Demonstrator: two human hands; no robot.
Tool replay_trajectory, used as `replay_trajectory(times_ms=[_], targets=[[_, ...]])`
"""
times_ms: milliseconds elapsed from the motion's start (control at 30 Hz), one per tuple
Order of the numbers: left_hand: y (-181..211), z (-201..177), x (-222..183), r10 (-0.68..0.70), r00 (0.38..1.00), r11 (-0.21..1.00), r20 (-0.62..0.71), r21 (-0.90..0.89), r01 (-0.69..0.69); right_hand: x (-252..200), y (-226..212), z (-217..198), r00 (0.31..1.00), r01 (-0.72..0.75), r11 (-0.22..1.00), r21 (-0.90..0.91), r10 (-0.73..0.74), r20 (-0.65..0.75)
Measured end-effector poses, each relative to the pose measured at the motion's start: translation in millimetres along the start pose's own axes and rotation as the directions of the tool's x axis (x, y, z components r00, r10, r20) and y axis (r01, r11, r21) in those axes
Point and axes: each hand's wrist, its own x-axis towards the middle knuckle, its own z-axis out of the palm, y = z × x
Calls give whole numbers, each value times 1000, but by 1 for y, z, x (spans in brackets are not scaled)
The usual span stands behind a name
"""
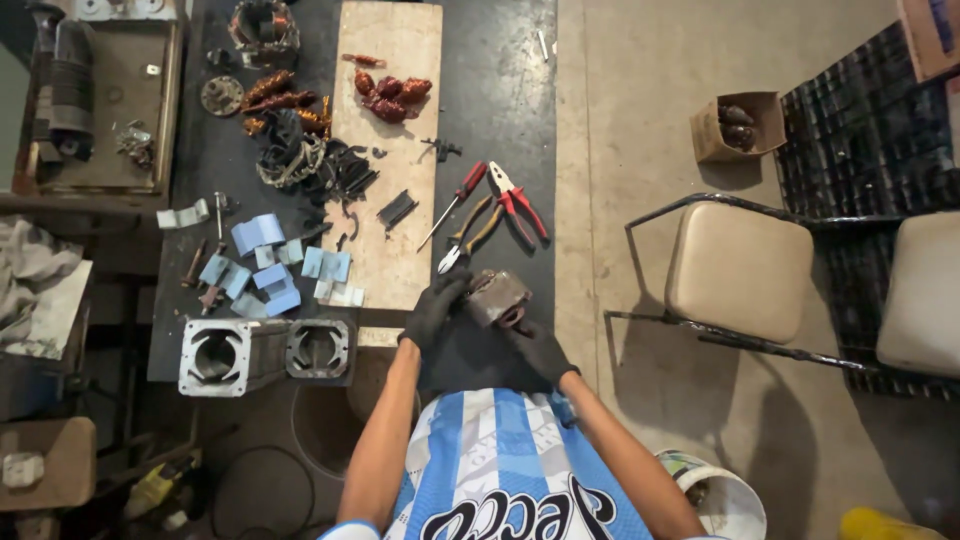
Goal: Winding copper wire around a metal motor component on a workbench
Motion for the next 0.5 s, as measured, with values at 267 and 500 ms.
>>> replay_trajectory(times_ms=[267, 500], targets=[[58, 10, -53, -93, 990, 994, 103, 71, 86, -38, 9, -52, 999, 32, 988, -152, -28, 26], [31, -4, -27, 86, 981, 894, 172, 422, -153, -44, 43, -85, 999, 25, 999, -44, -23, 47]])
